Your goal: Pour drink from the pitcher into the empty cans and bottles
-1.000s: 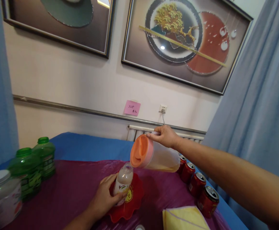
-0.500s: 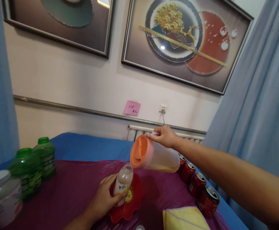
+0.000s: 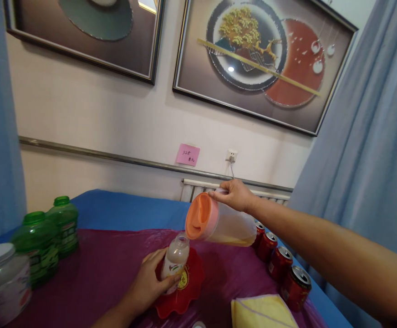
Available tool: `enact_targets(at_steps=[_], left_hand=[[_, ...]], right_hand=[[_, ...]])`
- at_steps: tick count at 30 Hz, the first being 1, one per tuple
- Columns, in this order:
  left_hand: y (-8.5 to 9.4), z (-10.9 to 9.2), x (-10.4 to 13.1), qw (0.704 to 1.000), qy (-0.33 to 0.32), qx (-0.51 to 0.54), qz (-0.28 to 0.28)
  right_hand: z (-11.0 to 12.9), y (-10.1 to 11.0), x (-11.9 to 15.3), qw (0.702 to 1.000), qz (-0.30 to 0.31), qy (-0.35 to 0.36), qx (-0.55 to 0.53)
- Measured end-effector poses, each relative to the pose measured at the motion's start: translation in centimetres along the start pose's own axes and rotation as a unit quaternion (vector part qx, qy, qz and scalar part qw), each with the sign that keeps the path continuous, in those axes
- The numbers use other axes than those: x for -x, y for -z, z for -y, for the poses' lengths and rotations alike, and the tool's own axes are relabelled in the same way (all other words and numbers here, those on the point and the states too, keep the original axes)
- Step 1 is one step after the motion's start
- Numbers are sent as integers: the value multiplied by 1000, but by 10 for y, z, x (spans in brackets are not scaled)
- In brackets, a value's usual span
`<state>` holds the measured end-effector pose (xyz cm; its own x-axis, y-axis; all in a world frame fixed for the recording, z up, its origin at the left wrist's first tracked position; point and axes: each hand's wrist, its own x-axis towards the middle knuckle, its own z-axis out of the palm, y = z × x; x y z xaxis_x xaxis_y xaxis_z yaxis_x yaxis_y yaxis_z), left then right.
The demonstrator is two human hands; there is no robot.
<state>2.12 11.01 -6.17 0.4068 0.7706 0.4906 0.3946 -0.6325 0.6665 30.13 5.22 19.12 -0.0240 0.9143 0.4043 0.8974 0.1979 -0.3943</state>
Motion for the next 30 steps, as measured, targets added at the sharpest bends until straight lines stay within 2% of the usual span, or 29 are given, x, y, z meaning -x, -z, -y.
enact_targets(at_steps=[17,30], left_hand=[[-1,0,1,1000,17,10,10],[-2,3,1,1000,1,15,6]], right_hand=[[3,1,2,1000,-7,1,1],[4,2,2,1000,-11,0,5]])
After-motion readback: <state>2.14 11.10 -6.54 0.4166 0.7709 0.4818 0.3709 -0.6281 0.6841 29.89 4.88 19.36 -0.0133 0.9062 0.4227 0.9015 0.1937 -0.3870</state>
